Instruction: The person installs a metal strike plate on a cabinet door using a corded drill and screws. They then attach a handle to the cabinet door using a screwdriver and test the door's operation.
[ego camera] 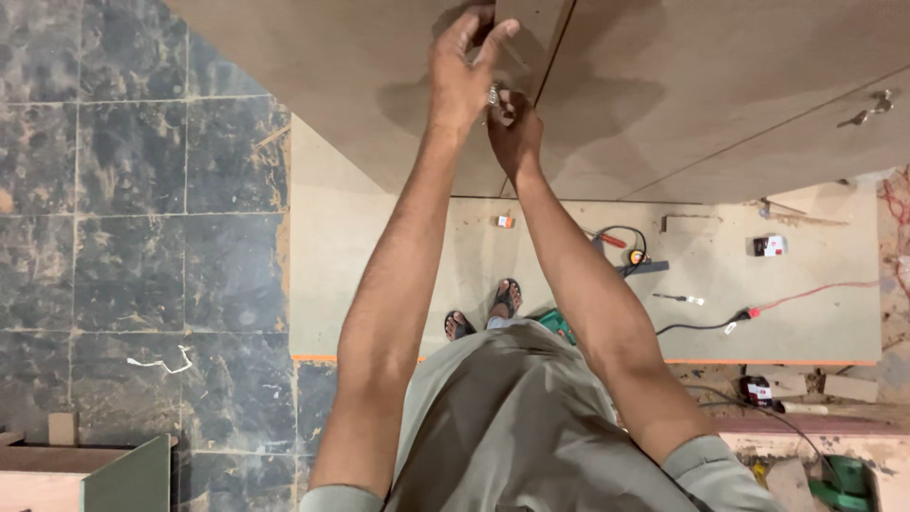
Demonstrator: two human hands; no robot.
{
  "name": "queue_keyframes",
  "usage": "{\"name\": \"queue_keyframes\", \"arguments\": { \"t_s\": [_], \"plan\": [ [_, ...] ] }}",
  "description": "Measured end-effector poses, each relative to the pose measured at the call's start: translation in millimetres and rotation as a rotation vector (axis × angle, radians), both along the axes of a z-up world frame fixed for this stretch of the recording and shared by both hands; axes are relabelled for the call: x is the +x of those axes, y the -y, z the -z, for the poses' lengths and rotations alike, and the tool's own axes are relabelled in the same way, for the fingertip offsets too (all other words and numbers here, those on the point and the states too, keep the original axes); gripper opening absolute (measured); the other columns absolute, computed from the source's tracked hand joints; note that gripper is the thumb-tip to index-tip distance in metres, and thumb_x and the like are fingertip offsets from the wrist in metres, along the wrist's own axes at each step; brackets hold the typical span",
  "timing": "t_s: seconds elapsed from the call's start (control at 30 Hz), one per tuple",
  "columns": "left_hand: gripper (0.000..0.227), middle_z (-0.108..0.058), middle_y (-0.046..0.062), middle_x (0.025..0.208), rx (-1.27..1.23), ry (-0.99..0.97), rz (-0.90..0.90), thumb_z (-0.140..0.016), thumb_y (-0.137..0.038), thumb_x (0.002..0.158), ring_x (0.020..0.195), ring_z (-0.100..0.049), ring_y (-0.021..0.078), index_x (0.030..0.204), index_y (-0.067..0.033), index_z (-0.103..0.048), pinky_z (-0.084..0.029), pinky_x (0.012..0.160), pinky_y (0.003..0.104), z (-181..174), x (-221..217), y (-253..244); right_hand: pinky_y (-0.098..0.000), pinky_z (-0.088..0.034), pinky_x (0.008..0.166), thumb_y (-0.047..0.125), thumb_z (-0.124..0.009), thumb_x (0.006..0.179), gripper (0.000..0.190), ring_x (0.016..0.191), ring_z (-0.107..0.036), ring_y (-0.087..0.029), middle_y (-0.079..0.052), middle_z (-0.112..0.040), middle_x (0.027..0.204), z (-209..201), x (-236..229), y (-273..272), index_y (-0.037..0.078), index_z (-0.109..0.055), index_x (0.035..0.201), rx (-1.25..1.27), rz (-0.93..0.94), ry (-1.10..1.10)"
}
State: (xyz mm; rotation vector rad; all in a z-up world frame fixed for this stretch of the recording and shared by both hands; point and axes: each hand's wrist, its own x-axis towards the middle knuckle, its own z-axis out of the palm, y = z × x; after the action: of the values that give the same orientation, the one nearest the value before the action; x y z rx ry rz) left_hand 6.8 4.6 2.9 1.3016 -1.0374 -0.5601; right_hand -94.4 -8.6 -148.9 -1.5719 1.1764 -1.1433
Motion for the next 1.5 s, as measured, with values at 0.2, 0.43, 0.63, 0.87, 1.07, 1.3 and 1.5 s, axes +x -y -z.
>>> {"name": "queue_keyframes", "arguments": {
  "t_s": [0.2, 0.43, 0.63, 0.87, 1.07, 1.3, 1.5],
  "plan": [
    [0.027, -0.079, 0.005, 0.096, 0.06, 0.0, 0.003, -0.075, -0.023, 0.097, 0.086, -0.069, 0.0123, 0.111, -0.0003, -0.071, -0.058, 0.085, 0.03, -3.4, -3.0, -6.2, -0.0313, -0.055, 0.068, 0.001, -0.064, 0.09, 0.032, 0.087, -0.067, -0.015, -0.009, -0.075, 0.104, 8.7, 6.2, -4.4, -0.003, -0.066, 0.121, 0.139, -0.077, 0.121],
    [0.025, -0.078, 0.004, 0.101, -0.029, 0.019, 0.018, -0.073, -0.023, 0.099, 0.094, -0.07, 0.0104, 0.113, -0.0023, -0.071, -0.058, 0.088, 0.029, 5.6, -2.4, -3.8, -0.0292, -0.057, 0.081, 0.001, -0.069, 0.091, 0.029, 0.094, -0.068, -0.014, -0.008, -0.074, 0.105, 18.1, 9.5, -1.4, -0.005, -0.065, 0.119, 0.04, -0.034, 0.139],
    [0.028, -0.078, 0.006, 0.098, -0.016, -0.023, -0.001, -0.075, -0.024, 0.098, 0.09, -0.068, 0.012, 0.113, -0.0006, -0.069, -0.057, 0.086, 0.03, 5.8, -5.5, -2.9, -0.0281, -0.056, 0.083, 0.0, -0.067, 0.091, 0.024, 0.093, -0.067, -0.014, -0.009, -0.075, 0.103, 29.6, 6.5, 7.8, -0.005, -0.069, 0.114, 0.055, -0.027, 0.119],
    [0.028, -0.079, 0.008, 0.09, 0.057, 0.071, -0.057, -0.074, -0.027, 0.096, 0.082, -0.069, 0.0153, 0.106, -0.0011, -0.069, -0.058, 0.082, 0.031, -3.8, -5.7, -4.7, -0.0268, -0.055, 0.083, 0.0, -0.066, 0.091, 0.018, 0.089, -0.067, -0.011, -0.007, -0.076, 0.099, 46.4, 8.3, 13.5, -0.004, -0.07, 0.108, 0.1, -0.032, 0.158],
    [0.027, -0.077, 0.007, 0.09, -0.027, 0.02, -0.027, -0.073, -0.026, 0.097, 0.083, -0.068, 0.0136, 0.105, -0.001, -0.069, -0.057, 0.081, 0.031, -3.9, -7.0, -5.1, -0.0291, -0.048, 0.068, 0.008, -0.062, 0.102, 0.014, 0.08, -0.058, -0.011, -0.004, -0.068, 0.089, 62.8, 12.9, 25.8, -0.004, -0.068, 0.097, 0.37, -0.084, 0.343],
    [0.024, -0.077, 0.007, 0.09, 0.041, 0.033, -0.045, -0.073, -0.024, 0.098, 0.084, -0.068, 0.0136, 0.105, -0.0018, -0.07, -0.059, 0.081, 0.031, -2.9, -8.5, -5.2, -0.0352, -0.041, 0.046, 0.007, -0.051, 0.096, 0.016, 0.052, -0.055, -0.018, -0.009, -0.063, 0.069, 56.7, 14.6, 39.0, 0.0, -0.064, 0.09, 0.749, -0.131, 0.521],
    [0.022, -0.08, 0.006, 0.095, 0.022, 0.052, -0.019, -0.073, -0.025, 0.098, 0.087, -0.074, 0.0135, 0.107, -0.0041, -0.071, -0.06, 0.083, 0.032, -6.0, -6.4, -5.3, -0.0339, -0.04, 0.044, 0.009, -0.05, 0.095, 0.018, 0.052, -0.055, -0.018, -0.008, -0.064, 0.069, 60.3, 19.9, 39.4, 0.002, -0.066, 0.091, 0.794, -0.124, 0.573]
  ]
}}
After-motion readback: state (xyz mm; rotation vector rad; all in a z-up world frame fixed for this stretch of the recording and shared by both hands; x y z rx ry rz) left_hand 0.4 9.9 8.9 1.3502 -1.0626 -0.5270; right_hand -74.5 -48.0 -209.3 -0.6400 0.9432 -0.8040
